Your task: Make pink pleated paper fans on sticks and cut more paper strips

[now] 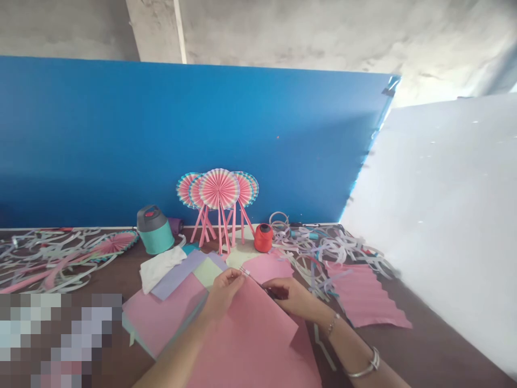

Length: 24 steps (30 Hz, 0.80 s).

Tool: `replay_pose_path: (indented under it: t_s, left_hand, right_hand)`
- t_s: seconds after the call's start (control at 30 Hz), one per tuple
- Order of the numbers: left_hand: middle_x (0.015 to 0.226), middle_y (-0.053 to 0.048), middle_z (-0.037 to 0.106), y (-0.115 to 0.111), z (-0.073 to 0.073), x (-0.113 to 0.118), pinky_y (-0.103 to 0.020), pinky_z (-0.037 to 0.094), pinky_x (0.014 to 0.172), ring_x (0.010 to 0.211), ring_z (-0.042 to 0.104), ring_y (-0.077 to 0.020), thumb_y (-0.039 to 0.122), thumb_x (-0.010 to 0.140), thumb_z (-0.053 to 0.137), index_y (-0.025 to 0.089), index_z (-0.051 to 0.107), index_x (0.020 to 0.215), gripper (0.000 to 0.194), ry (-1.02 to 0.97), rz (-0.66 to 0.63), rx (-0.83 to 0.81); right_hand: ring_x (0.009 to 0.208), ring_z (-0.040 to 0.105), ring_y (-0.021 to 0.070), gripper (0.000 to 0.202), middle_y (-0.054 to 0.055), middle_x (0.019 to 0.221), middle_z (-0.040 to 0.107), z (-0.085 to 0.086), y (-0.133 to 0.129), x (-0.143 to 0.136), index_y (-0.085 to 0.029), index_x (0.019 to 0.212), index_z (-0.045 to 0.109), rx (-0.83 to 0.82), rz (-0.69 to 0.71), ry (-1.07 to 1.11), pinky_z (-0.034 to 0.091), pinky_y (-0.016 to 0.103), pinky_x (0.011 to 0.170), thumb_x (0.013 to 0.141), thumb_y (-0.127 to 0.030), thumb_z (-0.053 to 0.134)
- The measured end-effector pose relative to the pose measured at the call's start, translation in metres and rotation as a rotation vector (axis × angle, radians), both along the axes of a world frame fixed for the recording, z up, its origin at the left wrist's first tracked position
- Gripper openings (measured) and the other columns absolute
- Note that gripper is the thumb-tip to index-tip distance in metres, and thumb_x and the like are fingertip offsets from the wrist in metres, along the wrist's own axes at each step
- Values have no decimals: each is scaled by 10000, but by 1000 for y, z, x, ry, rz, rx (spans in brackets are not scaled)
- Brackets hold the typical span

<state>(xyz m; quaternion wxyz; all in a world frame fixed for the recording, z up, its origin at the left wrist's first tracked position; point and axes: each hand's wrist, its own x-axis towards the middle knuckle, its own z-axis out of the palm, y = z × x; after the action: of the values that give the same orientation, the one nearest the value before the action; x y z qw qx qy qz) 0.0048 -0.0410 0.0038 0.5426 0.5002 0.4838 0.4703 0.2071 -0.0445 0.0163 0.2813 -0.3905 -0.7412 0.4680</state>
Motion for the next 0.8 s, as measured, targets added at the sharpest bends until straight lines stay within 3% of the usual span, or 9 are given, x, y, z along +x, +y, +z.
replay_pose_path:
  t_s: [0.8]
  left_hand:
    - [627,19,543,-2,3,0,-259,373,635,625,491,-147,482,680,604,187,566,694,297,27,-8,-21]
  right_hand:
    - [783,633,197,261,24,790,707,-6,1,2,-197,973,724,-65,-36,2,528,287,702,762,-288,600]
